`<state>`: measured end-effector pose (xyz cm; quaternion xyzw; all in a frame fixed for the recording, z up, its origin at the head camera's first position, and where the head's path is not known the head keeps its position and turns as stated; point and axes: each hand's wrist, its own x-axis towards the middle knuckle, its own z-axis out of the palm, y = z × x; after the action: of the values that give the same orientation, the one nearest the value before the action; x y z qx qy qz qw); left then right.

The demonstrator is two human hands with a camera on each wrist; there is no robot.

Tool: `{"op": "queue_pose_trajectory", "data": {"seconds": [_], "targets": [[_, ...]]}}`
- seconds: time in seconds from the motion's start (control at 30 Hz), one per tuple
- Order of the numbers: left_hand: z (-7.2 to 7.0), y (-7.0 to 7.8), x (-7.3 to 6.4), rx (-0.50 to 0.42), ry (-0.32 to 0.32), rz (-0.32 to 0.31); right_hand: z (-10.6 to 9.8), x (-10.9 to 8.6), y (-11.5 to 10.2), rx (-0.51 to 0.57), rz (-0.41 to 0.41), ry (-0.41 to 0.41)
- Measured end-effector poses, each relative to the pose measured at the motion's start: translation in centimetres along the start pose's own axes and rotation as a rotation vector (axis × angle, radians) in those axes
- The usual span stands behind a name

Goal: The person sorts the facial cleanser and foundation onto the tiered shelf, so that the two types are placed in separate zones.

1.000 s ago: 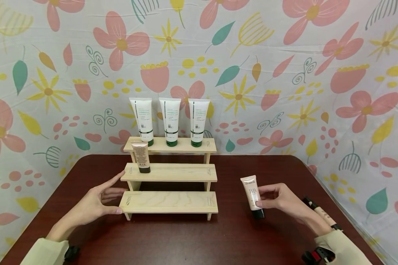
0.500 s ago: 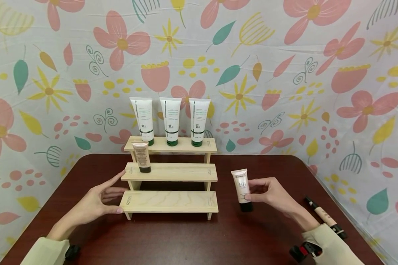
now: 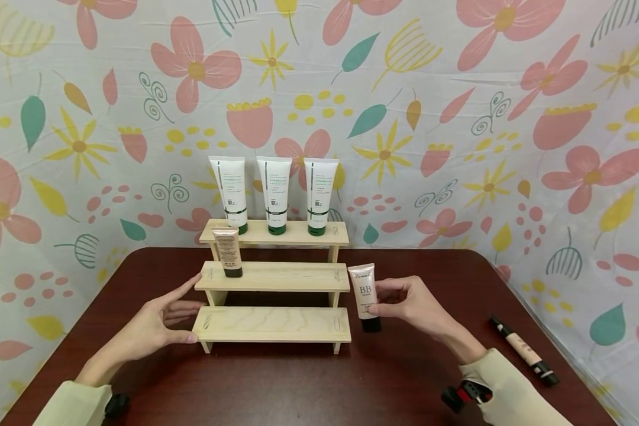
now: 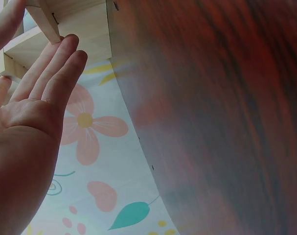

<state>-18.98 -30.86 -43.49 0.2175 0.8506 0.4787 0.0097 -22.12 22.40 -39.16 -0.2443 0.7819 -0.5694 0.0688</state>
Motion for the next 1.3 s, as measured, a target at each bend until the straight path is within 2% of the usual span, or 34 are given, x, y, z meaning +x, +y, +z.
{"op": "queue_pose_trajectory", "data": {"seconds": [0.13, 0.33, 0.7, 1.13, 1.3], "targets": [[0.1, 0.0, 0.1, -0.001, -0.002, 0.003, 1.0, 0.7, -0.7, -0.001, -0.021, 0.001], [0.1, 0.2, 0.1, -0.003, 0.000, 0.006, 2.6, 2.1, -1.8, -0.020, -0.049, 0.047], [0.1, 0.3, 0.2, -0.001, 0.000, 0.013, 5.8, 5.3, -3.7, -0.011, -0.178, 0.117], [-0.1, 0.0, -0.2, -0.003, 0.002, 0.010, 8.9, 9.1, -5.0, 0.014, -0.227, 0.143], [0.0, 0.1, -0.1, -0.003, 0.002, 0.022, 10.0, 10.3, -5.4, -0.029, -0.235, 0.179]]}}
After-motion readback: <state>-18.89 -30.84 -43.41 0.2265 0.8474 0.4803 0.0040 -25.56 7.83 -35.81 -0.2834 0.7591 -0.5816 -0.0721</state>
